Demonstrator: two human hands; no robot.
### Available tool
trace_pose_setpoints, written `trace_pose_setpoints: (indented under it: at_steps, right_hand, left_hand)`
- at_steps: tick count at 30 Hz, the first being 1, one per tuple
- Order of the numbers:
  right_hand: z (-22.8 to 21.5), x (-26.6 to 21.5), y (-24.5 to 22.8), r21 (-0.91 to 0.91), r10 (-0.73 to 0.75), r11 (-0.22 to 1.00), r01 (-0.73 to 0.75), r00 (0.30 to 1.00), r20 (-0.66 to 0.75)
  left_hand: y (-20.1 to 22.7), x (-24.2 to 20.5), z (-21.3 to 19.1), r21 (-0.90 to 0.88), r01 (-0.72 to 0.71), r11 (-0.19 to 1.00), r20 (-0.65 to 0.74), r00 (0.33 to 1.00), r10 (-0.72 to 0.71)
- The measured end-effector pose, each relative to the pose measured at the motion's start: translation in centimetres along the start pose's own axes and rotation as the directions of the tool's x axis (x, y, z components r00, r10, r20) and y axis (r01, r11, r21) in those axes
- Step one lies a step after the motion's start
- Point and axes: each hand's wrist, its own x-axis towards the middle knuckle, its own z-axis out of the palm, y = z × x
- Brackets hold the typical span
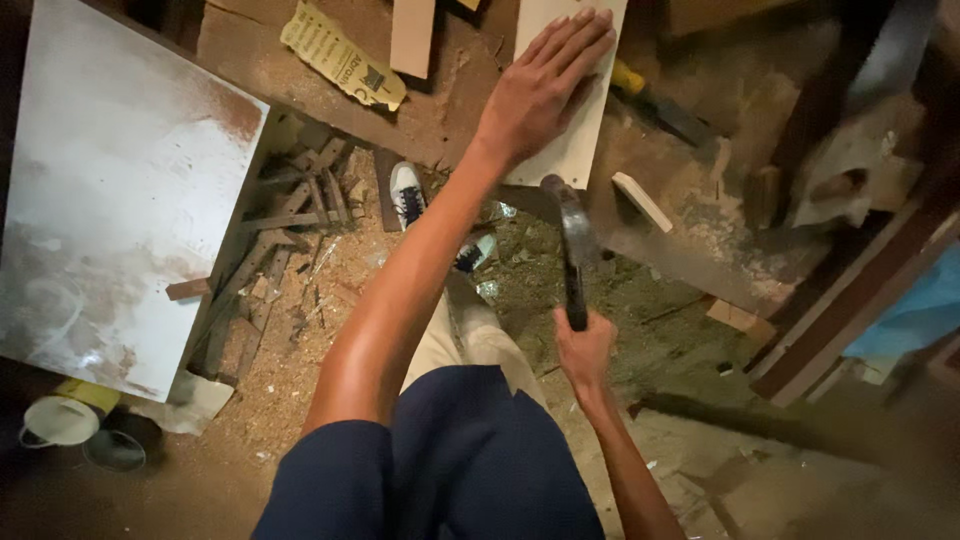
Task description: The person assembles a small wooden box by hammering nails into a rectangular plank and attaching a smaller wooden piece. The person repeatedly hammers nails, adjusts the wood, and secures the components together on a cluttered workbench.
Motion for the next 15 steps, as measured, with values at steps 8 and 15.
trace_pose_setpoints:
  at_steps: [8,15]
  right_hand:
    - [-3.5,-3.8,-2.8,0.068,-0.165,0.983,0.172,0.982,-0.094]
    - [-0.4,-0.7,-1.2,0.101,-0.123,0.988,0.119,0.992,0.029]
  left_hand:
    - [0.1,0.2,0.0,0.026,-0.014,1.000,-0.002,1.000,0.014]
    - [-0.3,0.0,-0.1,0.022,0.026,0.999,0.030,0.999,-0.027]
